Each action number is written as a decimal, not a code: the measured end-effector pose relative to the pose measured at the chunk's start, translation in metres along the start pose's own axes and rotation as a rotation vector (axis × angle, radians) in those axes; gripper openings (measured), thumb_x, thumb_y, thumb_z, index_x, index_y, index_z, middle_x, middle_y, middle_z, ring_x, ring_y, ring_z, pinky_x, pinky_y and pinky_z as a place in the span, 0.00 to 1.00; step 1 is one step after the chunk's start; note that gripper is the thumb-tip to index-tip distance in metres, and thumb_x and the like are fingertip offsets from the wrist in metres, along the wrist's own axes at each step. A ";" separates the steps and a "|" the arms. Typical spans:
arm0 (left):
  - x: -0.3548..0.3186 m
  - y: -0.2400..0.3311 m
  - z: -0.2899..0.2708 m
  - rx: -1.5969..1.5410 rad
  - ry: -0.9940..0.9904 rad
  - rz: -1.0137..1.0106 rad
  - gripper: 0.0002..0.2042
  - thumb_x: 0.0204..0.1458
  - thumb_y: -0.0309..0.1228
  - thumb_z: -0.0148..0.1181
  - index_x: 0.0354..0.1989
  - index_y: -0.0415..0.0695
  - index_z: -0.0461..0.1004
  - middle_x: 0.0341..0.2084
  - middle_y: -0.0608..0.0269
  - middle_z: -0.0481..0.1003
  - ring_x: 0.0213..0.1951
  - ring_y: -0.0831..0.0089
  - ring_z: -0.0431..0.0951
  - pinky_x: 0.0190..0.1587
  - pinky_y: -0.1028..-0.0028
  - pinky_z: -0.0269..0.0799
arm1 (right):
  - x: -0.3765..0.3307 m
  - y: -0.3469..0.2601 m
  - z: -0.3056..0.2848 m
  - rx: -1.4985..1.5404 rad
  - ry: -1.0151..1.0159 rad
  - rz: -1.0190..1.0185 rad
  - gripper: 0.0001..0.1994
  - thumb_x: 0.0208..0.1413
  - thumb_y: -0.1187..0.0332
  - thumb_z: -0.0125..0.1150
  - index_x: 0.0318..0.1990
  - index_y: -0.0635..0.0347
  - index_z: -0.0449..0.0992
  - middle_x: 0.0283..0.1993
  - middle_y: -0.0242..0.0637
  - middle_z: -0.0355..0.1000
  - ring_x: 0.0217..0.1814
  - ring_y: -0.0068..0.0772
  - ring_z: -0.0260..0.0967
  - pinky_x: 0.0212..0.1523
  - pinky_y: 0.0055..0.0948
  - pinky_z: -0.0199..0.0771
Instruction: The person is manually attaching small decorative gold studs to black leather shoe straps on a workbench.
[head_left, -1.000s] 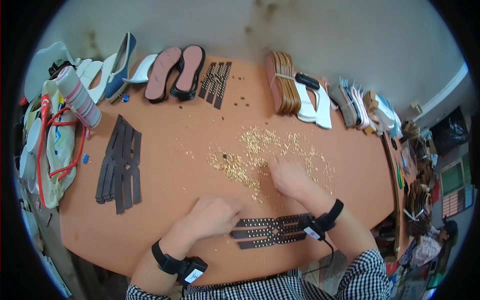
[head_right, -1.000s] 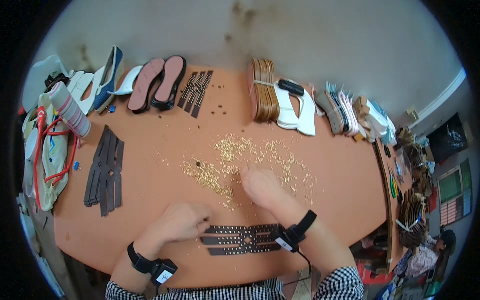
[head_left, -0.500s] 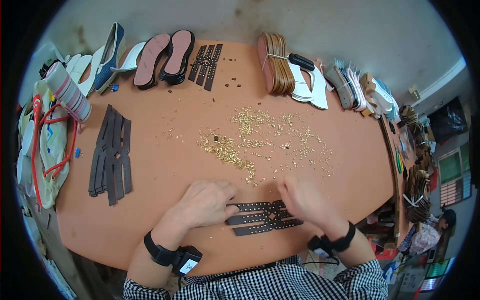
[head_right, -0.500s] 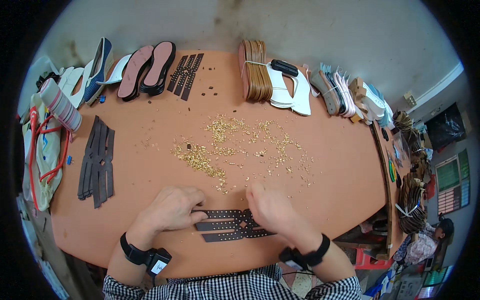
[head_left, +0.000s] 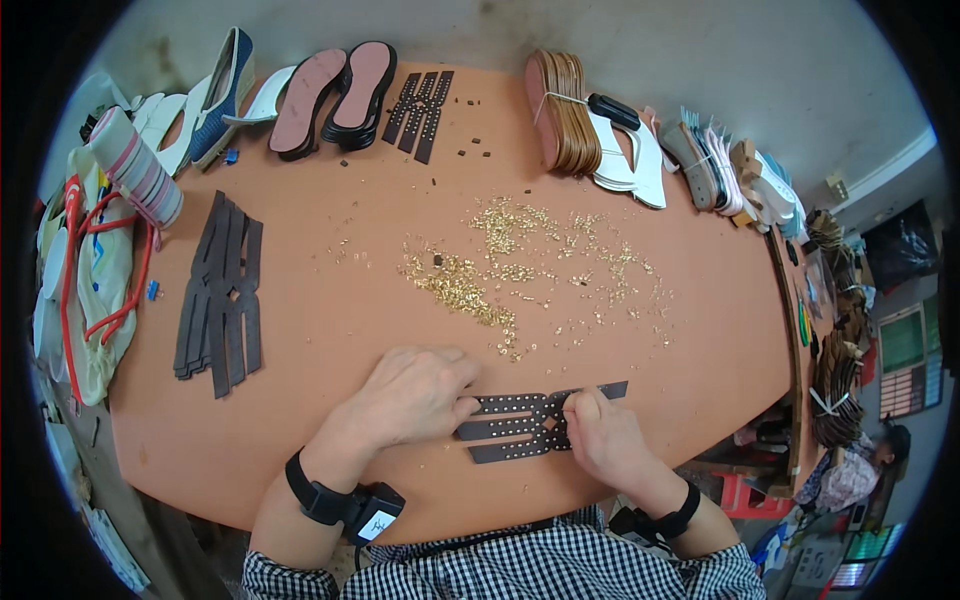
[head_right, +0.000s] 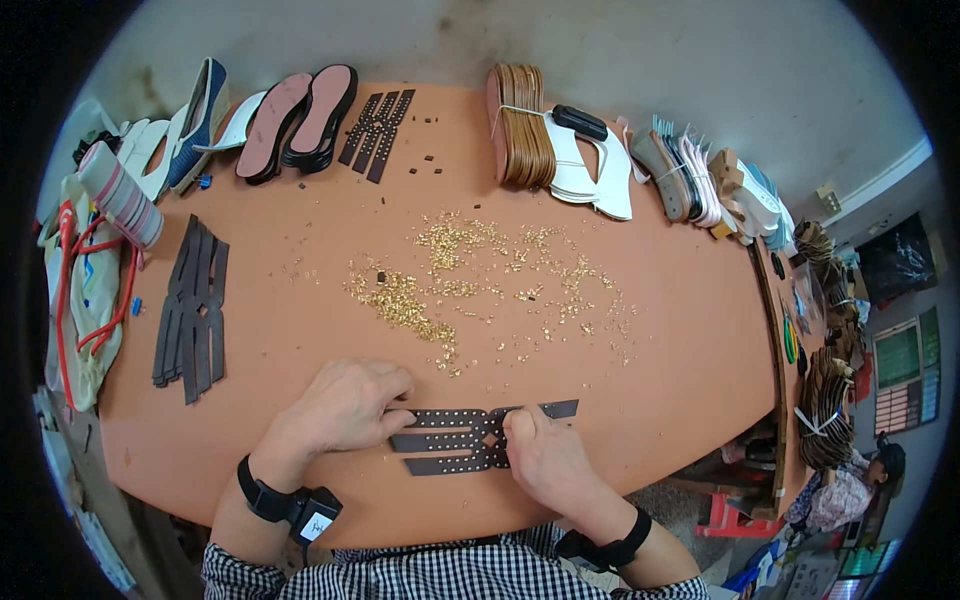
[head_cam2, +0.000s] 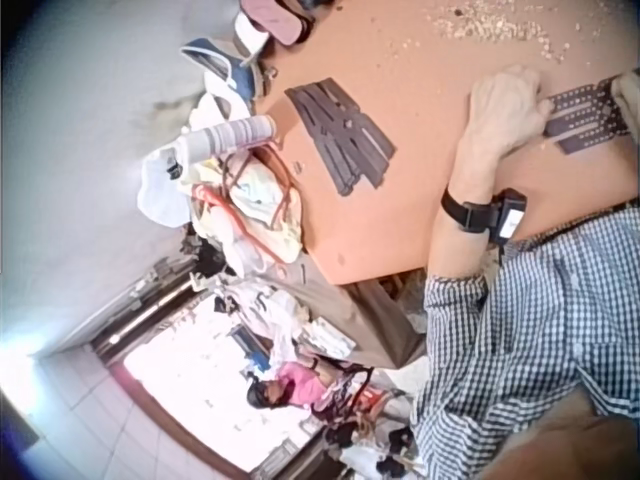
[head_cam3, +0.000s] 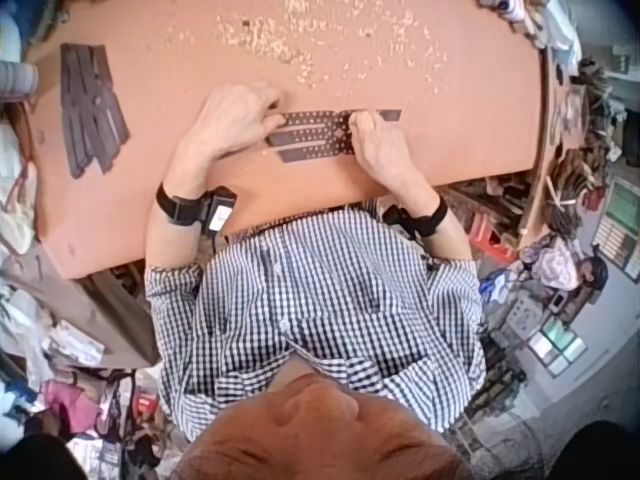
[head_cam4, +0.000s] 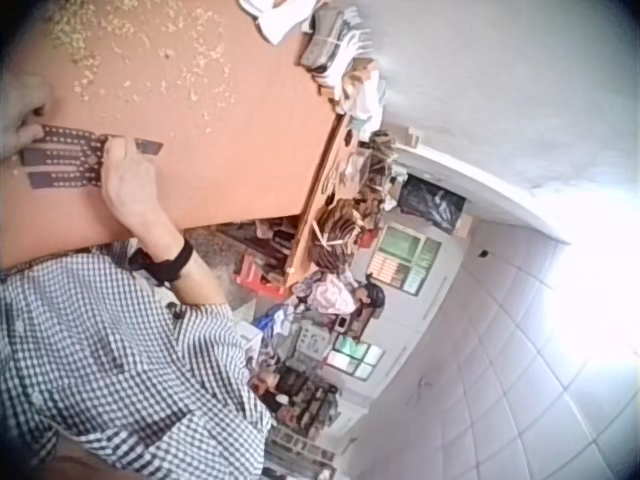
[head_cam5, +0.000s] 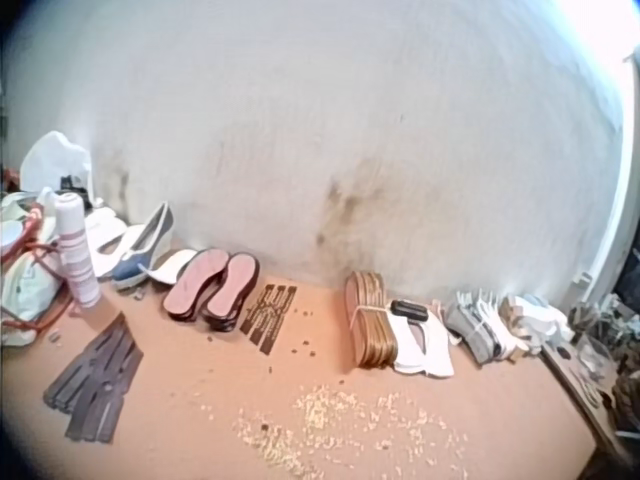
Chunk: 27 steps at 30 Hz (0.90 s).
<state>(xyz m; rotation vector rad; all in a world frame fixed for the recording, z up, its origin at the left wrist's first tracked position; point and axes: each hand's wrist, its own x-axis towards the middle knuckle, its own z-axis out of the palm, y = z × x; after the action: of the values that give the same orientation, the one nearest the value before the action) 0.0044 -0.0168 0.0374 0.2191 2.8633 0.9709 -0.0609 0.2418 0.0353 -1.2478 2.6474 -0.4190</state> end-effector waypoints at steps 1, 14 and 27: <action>0.000 0.001 0.000 0.005 0.002 0.002 0.10 0.43 0.33 0.59 0.26 0.39 0.70 0.27 0.55 0.73 0.33 0.54 0.75 0.36 0.60 0.71 | -0.001 -0.001 0.000 -0.014 -0.005 0.006 0.06 0.50 0.75 0.53 0.36 0.61 0.65 0.32 0.44 0.68 0.28 0.48 0.70 0.25 0.41 0.70; 0.000 -0.003 0.004 0.017 0.066 0.028 0.09 0.41 0.32 0.61 0.27 0.41 0.71 0.24 0.58 0.73 0.31 0.58 0.75 0.33 0.62 0.70 | 0.004 -0.005 0.002 -0.058 -0.013 0.017 0.07 0.49 0.73 0.54 0.35 0.61 0.66 0.32 0.42 0.68 0.27 0.44 0.71 0.25 0.39 0.71; 0.000 -0.004 0.005 0.023 0.070 0.031 0.09 0.41 0.33 0.61 0.27 0.42 0.71 0.25 0.59 0.74 0.31 0.58 0.75 0.33 0.62 0.70 | 0.005 -0.001 0.004 -0.031 -0.014 0.010 0.08 0.51 0.71 0.56 0.37 0.60 0.66 0.32 0.41 0.69 0.27 0.44 0.70 0.26 0.40 0.71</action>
<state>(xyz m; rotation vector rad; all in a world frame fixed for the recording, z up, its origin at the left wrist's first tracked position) 0.0045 -0.0171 0.0314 0.2372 2.9441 0.9697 -0.0619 0.2370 0.0320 -1.2417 2.6575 -0.3676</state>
